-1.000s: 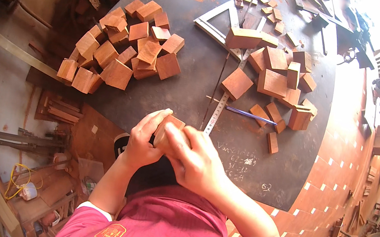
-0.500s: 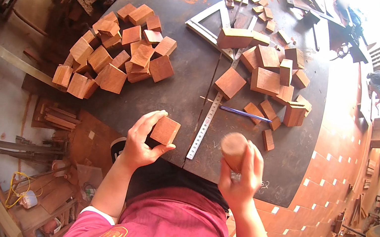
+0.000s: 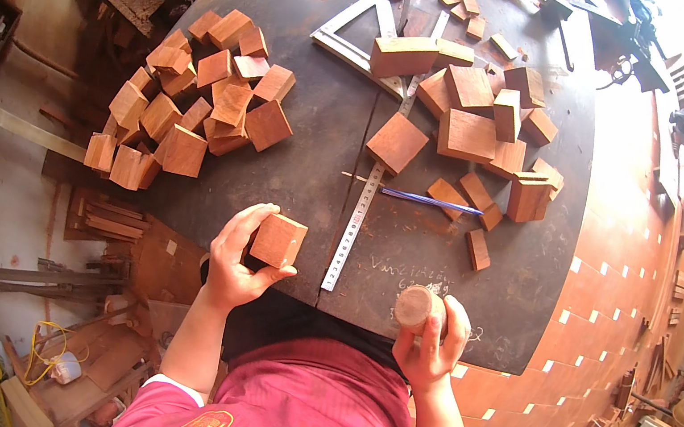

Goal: The person repeatedly picks up small rectangular wooden blocks from a pile on a workbench and rubs their edges and corners with a cylindrical sanding tool. The person turns the blocks to sand different sides and places them back on the table. Another person is visible working in the background.

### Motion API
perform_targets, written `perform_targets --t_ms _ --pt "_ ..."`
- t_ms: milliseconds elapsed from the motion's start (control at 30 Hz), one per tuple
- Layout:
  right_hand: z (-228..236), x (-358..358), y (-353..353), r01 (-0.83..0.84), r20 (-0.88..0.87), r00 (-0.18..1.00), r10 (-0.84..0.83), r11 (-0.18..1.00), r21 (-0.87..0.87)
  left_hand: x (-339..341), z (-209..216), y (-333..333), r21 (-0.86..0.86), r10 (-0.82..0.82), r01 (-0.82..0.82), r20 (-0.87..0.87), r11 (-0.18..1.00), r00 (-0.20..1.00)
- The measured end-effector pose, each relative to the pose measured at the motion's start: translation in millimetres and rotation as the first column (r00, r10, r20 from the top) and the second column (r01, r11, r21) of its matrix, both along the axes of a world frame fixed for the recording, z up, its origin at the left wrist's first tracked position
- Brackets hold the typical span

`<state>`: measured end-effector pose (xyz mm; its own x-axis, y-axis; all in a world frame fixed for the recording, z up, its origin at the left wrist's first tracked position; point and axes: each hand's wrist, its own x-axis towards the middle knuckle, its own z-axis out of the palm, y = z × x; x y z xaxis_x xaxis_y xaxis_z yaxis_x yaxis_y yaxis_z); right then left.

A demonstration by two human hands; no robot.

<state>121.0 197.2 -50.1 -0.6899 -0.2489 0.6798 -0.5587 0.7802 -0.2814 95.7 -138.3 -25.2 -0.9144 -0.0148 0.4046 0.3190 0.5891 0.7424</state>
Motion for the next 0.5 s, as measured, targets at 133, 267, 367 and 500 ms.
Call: perform_targets --t_ms 133,267,367,500 --pt "2.1 -0.8 0.4 -0.019 0.012 1.0 0.019 1.0 0.024 -0.1 -0.2 0.7 0.015 -0.004 0.005 -0.021 1.0 1.0" --pt "4.4 -0.8 0.5 -0.019 0.026 1.0 0.018 0.999 0.028 -0.4 -1.8 1.1 -0.005 0.009 -0.009 -0.028 1.0 1.0" --pt "4.5 -1.3 1.1 -0.017 0.025 1.0 0.017 1.0 0.026 -0.4 -2.5 1.1 -0.003 0.009 -0.009 -0.028 1.0 1.0" --pt "3.6 -0.4 -0.2 0.006 0.032 0.999 -0.005 1.0 -0.011 0.1 -3.5 0.9 0.004 0.008 -0.008 -0.021 1.0 1.0"
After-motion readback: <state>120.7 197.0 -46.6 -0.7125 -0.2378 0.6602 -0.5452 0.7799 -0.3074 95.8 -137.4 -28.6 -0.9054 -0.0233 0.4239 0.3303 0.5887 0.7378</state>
